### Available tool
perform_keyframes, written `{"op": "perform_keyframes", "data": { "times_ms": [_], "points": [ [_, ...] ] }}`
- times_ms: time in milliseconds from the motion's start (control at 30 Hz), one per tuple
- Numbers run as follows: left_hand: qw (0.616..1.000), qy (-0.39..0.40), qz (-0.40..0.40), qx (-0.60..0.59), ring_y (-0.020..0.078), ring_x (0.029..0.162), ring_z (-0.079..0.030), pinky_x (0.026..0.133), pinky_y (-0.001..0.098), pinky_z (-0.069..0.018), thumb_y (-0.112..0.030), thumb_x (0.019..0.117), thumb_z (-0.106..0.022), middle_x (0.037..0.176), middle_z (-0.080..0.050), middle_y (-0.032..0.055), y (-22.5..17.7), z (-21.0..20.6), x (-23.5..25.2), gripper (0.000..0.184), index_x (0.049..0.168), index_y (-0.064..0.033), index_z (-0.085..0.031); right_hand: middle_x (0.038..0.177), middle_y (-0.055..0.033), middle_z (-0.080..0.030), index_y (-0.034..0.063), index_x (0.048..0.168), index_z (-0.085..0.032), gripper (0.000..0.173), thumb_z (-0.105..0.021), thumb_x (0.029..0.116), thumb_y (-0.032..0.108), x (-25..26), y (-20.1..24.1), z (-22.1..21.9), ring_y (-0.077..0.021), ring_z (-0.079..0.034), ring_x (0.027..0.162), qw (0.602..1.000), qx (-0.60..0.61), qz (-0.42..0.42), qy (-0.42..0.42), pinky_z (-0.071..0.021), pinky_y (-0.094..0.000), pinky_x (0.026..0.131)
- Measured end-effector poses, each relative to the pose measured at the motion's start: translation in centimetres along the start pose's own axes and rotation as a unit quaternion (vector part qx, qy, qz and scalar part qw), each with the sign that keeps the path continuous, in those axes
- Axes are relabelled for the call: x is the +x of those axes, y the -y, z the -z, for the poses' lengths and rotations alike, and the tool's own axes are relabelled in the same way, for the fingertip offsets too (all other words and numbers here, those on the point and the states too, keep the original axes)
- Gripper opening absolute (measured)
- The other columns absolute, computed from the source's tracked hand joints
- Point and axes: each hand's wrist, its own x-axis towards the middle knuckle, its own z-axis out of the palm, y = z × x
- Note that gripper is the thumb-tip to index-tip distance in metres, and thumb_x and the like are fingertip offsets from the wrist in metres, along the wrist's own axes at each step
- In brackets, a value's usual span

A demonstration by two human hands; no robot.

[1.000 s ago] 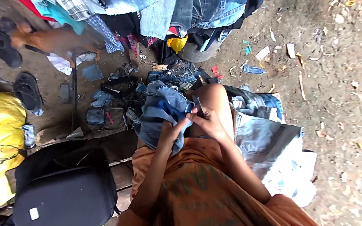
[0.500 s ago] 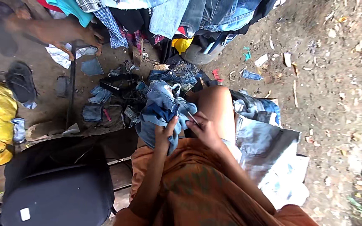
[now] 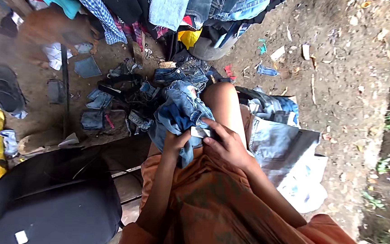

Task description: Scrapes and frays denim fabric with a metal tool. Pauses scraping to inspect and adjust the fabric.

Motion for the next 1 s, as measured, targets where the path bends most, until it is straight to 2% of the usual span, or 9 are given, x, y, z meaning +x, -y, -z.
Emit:
{"op": "perform_keyframes", "data": {
  "times_ms": [200, 300, 367, 433, 500, 567, 667, 800, 1000],
  "points": [
    [0.988, 0.092, -0.073, 0.097, -0.0054, 0.086, -0.065, 0.082, 0.0193, -0.0564, 0.007, 0.0750, -0.075, 0.088, -0.070, -0.0084, -0.7, 1.1, 0.3, 0.026, 0.099, -0.0008, -0.068, 0.089, -0.0117, -0.069, 0.0123, 0.125, -0.073, 0.037, -0.057, 0.1026, 0.037, 0.7, -0.1, -1.2, -0.0229, -0.067, 0.075, 0.995, -0.017, 0.068, -0.064, -0.0553, -0.0384, 0.063],
    [0.977, 0.123, -0.029, 0.172, -0.0031, 0.087, -0.065, 0.083, 0.0210, -0.0563, -0.001, 0.0783, -0.077, 0.092, -0.070, -0.0032, -1.9, 1.8, 1.2, 0.031, 0.107, 0.0009, -0.065, 0.101, -0.0085, -0.073, 0.0056, 0.122, -0.071, 0.031, -0.057, 0.1039, 0.027, 0.9, 0.0, -2.7, -0.0130, -0.069, 0.088, 0.989, 0.133, -0.017, -0.056, -0.0581, -0.0345, 0.079],
    [0.968, 0.127, -0.010, 0.216, -0.0002, 0.086, -0.066, 0.083, 0.0241, -0.0570, -0.013, 0.0794, -0.081, 0.093, -0.070, -0.0007, -1.9, 1.9, 1.6, 0.036, 0.109, 0.0007, -0.066, 0.087, 0.0037, -0.066, 0.0060, 0.119, -0.068, 0.025, -0.050, 0.1044, 0.017, 1.7, -0.1, -3.4, 0.0001, -0.060, 0.076, 0.948, 0.294, -0.095, -0.077, -0.0523, -0.0215, 0.073],
    [0.941, 0.105, -0.037, 0.319, 0.0109, 0.084, -0.068, 0.081, 0.0364, -0.0581, -0.029, 0.0838, -0.080, 0.089, -0.071, 0.0057, -1.5, 1.4, 1.5, 0.037, 0.104, 0.0007, -0.069, 0.071, 0.0108, -0.057, 0.0130, 0.112, -0.066, 0.023, -0.044, 0.1045, 0.015, 2.5, -0.6, -3.7, 0.0035, -0.051, 0.063, 0.900, 0.400, -0.149, -0.082, -0.0453, -0.0161, 0.061],
    [0.884, 0.060, -0.117, 0.448, 0.0335, 0.085, -0.071, 0.076, 0.0574, -0.0561, -0.032, 0.0931, -0.071, 0.086, -0.071, 0.0192, -0.9, 0.0, 1.4, 0.036, 0.093, 0.0046, -0.072, 0.066, 0.0094, -0.054, 0.0157, 0.109, -0.063, 0.022, -0.041, 0.1066, 0.021, 2.6, -1.0, -4.0, 0.0028, -0.044, 0.052, 0.859, 0.460, -0.214, -0.068, -0.0362, -0.0137, 0.048],
    [0.830, 0.069, -0.188, 0.520, 0.0397, 0.086, -0.072, 0.075, 0.0612, -0.0557, -0.028, 0.0967, -0.065, 0.085, -0.072, 0.0215, -0.6, -1.6, 1.1, 0.033, 0.085, 0.0021, -0.073, 0.065, 0.0072, -0.053, 0.0150, 0.104, -0.056, 0.023, -0.035, 0.1095, 0.023, 1.7, -0.7, -3.7, 0.0013, -0.042, 0.048, 0.821, 0.497, -0.271, -0.070, -0.0331, -0.0143, 0.044],
    [0.865, 0.155, -0.188, 0.438, 0.0325, 0.091, -0.073, 0.082, 0.0534, -0.0572, -0.027, 0.0987, -0.060, 0.088, -0.073, 0.0191, 0.3, -3.2, -0.5, 0.034, 0.087, 0.0026, -0.073, 0.057, 0.0075, -0.052, 0.0139, 0.096, -0.050, 0.032, -0.026, 0.1119, 0.027, -1.2, 1.0, -2.4, 0.0008, -0.043, 0.043, 0.772, 0.526, -0.336, -0.119, -0.0348, -0.0150, 0.041],
    [0.978, 0.176, -0.031, 0.111, 0.0004, 0.088, -0.067, 0.088, 0.0225, -0.0562, -0.010, 0.0925, -0.066, 0.092, -0.071, 0.0021, 1.4, -4.7, -2.4, 0.026, 0.108, 0.0101, -0.062, 0.060, 0.0082, -0.056, 0.0161, 0.097, -0.050, 0.033, -0.023, 0.1119, 0.027, -3.9, 1.7, -0.3, 0.0023, -0.045, 0.045, 0.758, 0.557, -0.315, -0.125, -0.0361, -0.0127, 0.042],
    [0.984, 0.131, -0.018, 0.123, -0.0015, 0.096, -0.067, 0.093, 0.0208, -0.0553, -0.010, 0.0826, -0.080, 0.102, -0.071, 0.0005, 0.2, -2.2, -1.3, 0.042, 0.116, 0.0086, -0.060, 0.073, 0.0096, -0.059, 0.0111, 0.114, -0.058, 0.020, -0.042, 0.1061, 0.018, -2.3, 1.0, 0.0, 0.0029, -0.047, 0.054, 0.816, 0.528, -0.232, -0.051, -0.0390, -0.0133, 0.048]
  ]
}}
